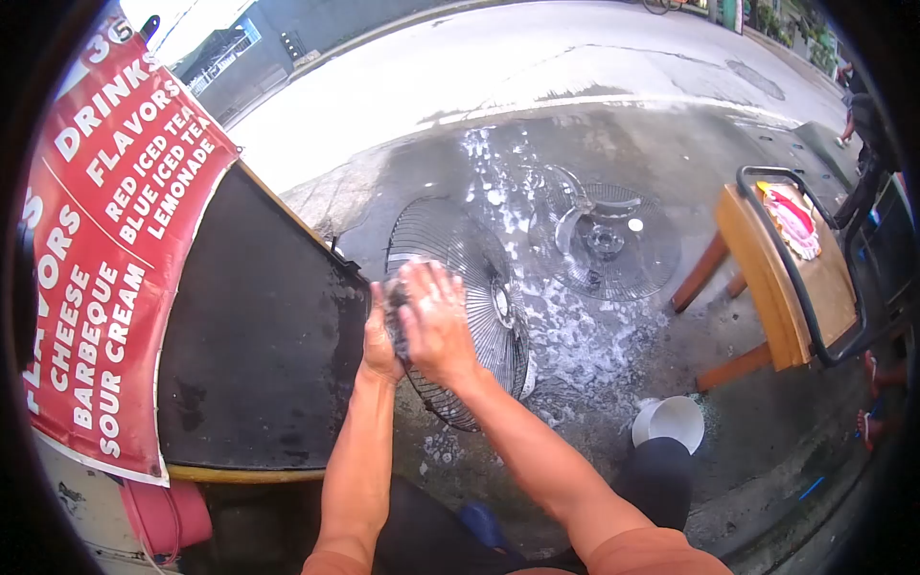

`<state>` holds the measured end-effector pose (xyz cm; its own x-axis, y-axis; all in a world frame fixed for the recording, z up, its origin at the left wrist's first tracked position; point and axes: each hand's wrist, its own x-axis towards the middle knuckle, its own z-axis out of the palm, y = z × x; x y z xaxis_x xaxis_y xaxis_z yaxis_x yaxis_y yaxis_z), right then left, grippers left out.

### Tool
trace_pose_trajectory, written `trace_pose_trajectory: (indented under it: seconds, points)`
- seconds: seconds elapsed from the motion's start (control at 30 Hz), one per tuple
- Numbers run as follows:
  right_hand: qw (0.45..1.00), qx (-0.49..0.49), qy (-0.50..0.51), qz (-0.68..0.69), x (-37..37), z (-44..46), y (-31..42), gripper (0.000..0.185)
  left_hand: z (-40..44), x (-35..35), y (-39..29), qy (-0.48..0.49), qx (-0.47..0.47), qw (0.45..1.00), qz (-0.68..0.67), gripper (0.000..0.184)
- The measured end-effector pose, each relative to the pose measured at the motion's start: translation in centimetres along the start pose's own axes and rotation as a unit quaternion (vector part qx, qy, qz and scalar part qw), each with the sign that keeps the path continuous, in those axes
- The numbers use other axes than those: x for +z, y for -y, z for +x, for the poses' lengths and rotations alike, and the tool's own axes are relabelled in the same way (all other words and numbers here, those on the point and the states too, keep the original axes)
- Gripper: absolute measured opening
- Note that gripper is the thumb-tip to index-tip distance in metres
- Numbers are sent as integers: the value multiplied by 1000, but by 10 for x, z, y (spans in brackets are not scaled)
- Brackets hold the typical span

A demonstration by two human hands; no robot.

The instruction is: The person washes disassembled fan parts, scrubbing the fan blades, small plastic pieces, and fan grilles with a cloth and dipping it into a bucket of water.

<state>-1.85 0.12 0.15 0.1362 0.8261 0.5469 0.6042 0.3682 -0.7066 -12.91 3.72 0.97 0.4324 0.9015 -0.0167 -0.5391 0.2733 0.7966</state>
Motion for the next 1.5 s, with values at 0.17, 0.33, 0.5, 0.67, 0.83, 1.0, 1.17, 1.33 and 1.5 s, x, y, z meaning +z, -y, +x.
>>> trace_pose_trajectory:
  seconds: [0.17, 0.33, 0.5, 0.67, 0.83, 1.0, 1.17, 1.33, 1.5]
  points:
    - [972, 171, -125, 97, 22, -49, -102, 47, 0, -12, 1, 5, -43, 995, 91, 61]
    - [936, 321, -86, 114, 7, -74, -155, 40, -3, 6, 0, 36, -47, 991, 121, 59]
    - [913, 379, -126, 89, -1, -67, -166, 46, 0, 15, 1, 62, -43, 990, 122, 60]
    - [864, 498, -56, 54, -22, -44, -151, 54, -2, 26, -9, 38, 11, 998, 39, 52]
    - [860, 508, -23, -48, -20, -38, -160, 52, 0, 18, 0, 14, -22, 994, 107, 47]
    - [888, 456, -63, -8, -19, -45, -106, 49, 4, 9, 4, -16, -26, 995, 91, 44]
    - [977, 195, -52, 72, -19, -14, -6, 43, 10, -16, 8, 29, 0, 991, 131, 45]
    - [998, 5, 41, 43, 0, 15, 17, 43, 4, -18, 17, -15, 44, 999, 26, 45]
    - [998, 56, -11, 9, 5, -33, -57, 56, 4, -30, 10, -98, 20, 980, 172, 41]
